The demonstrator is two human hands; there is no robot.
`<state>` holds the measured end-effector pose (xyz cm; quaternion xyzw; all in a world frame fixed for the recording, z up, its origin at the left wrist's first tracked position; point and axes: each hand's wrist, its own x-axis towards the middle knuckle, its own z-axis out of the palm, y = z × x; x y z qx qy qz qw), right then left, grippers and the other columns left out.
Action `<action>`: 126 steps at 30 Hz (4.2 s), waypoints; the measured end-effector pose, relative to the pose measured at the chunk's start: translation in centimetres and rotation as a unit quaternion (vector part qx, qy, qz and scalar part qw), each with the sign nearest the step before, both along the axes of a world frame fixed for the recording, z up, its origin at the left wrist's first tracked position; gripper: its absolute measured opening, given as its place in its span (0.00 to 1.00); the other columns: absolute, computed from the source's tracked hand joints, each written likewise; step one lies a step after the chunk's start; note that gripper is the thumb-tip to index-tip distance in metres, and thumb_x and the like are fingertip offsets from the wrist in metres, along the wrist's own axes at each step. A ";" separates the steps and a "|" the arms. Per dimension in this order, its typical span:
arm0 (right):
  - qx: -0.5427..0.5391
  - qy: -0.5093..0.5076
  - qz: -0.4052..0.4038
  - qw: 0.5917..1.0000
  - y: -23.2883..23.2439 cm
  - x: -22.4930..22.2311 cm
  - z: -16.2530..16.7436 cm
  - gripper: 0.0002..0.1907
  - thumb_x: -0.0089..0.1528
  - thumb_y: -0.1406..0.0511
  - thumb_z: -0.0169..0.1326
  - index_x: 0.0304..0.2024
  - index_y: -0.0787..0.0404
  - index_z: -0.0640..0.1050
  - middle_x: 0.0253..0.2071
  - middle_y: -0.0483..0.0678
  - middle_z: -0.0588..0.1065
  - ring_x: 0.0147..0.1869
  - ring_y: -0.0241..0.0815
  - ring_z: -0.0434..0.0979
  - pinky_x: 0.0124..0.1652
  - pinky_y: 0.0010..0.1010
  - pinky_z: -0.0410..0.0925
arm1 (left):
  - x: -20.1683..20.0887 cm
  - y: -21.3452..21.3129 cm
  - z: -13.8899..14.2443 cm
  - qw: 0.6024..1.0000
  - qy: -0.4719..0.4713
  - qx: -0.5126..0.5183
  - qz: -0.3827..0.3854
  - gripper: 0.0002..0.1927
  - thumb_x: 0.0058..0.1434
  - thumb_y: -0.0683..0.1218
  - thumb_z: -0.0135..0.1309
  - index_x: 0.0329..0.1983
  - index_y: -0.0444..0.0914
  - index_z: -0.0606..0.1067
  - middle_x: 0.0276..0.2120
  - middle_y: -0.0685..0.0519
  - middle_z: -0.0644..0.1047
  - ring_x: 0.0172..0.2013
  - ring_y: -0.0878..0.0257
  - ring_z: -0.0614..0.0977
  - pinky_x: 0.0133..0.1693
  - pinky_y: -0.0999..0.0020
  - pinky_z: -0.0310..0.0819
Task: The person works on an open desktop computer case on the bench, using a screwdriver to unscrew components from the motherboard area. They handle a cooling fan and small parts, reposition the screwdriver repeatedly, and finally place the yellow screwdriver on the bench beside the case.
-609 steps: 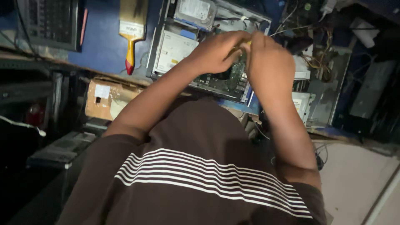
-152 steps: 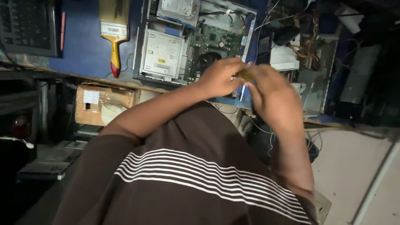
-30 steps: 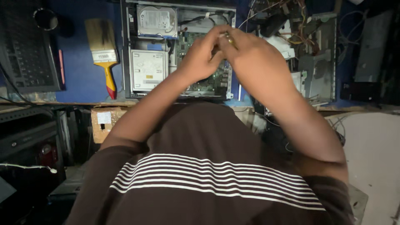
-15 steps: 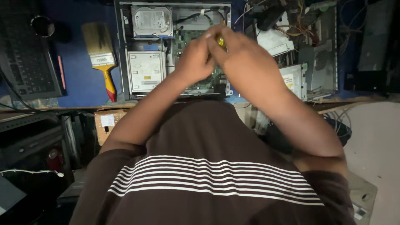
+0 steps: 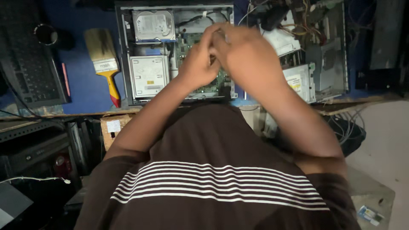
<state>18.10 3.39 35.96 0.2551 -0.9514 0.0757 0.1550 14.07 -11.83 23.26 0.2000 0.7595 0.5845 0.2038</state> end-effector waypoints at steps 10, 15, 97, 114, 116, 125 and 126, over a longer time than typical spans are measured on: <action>0.080 -0.079 -0.088 0.990 0.0 0.9 -3.4 0.12 0.61 0.67 0.59 0.45 0.66 0.75 0.35 0.51 0.76 0.36 0.49 0.81 0.34 0.36 0.73 | -0.3 -0.4 -2.3 0.956 0.284 0.074 -0.001 0.22 0.60 0.37 0.60 0.58 0.35 0.71 0.54 0.43 0.75 0.55 0.47 0.80 0.55 0.58 0.77; 0.080 -0.061 -0.123 0.987 0.2 -1.2 -4.5 0.21 0.71 0.51 0.61 0.34 0.58 0.76 0.28 0.49 0.77 0.30 0.50 0.79 0.32 0.42 0.71 | -0.2 0.0 -2.0 0.974 0.218 0.041 0.053 0.16 0.61 0.38 0.63 0.53 0.36 0.76 0.47 0.48 0.79 0.45 0.52 0.85 0.46 0.64 0.79; -0.073 -0.097 -0.017 0.993 0.3 0.9 0.2 0.16 0.66 0.72 0.58 0.57 0.63 0.77 0.48 0.53 0.77 0.52 0.57 0.77 0.51 0.44 0.71 | -0.6 -0.9 -4.6 0.973 0.226 0.022 -0.029 0.24 0.72 0.39 0.52 0.69 0.35 0.61 0.55 0.38 0.75 0.55 0.38 0.78 0.54 0.49 0.74; 0.040 -0.016 -0.103 0.994 -0.2 -0.9 -2.4 0.20 0.69 0.49 0.62 0.34 0.57 0.80 0.31 0.51 0.76 0.38 0.53 0.79 0.36 0.42 0.69 | -0.1 -0.4 -1.6 0.976 0.210 0.033 0.050 0.19 0.59 0.38 0.60 0.54 0.37 0.76 0.44 0.43 0.76 0.45 0.46 0.82 0.46 0.58 0.78; -0.031 -0.020 -0.014 0.999 -0.3 0.1 -1.1 0.09 0.70 0.60 0.57 0.44 0.60 0.78 0.40 0.51 0.78 0.44 0.53 0.79 0.44 0.40 0.71 | -0.1 -0.5 -1.4 0.978 0.198 0.042 0.049 0.20 0.61 0.36 0.57 0.57 0.36 0.74 0.45 0.43 0.77 0.44 0.46 0.83 0.46 0.58 0.79; 0.113 -0.068 -0.168 0.977 -0.9 -1.2 -3.3 0.20 0.73 0.53 0.57 0.36 0.62 0.78 0.29 0.52 0.77 0.31 0.52 0.79 0.30 0.42 0.69 | -0.8 -0.6 -1.7 0.961 0.256 0.100 -0.002 0.21 0.63 0.36 0.56 0.59 0.34 0.68 0.49 0.41 0.78 0.50 0.42 0.82 0.51 0.56 0.77; 0.139 -0.066 -0.191 0.969 -0.8 -1.7 -3.5 0.22 0.73 0.51 0.57 0.32 0.60 0.78 0.27 0.51 0.77 0.29 0.52 0.79 0.29 0.42 0.69 | -0.8 -0.4 -1.8 0.941 0.323 0.104 0.014 0.21 0.61 0.36 0.58 0.57 0.34 0.68 0.50 0.39 0.77 0.51 0.40 0.81 0.52 0.55 0.77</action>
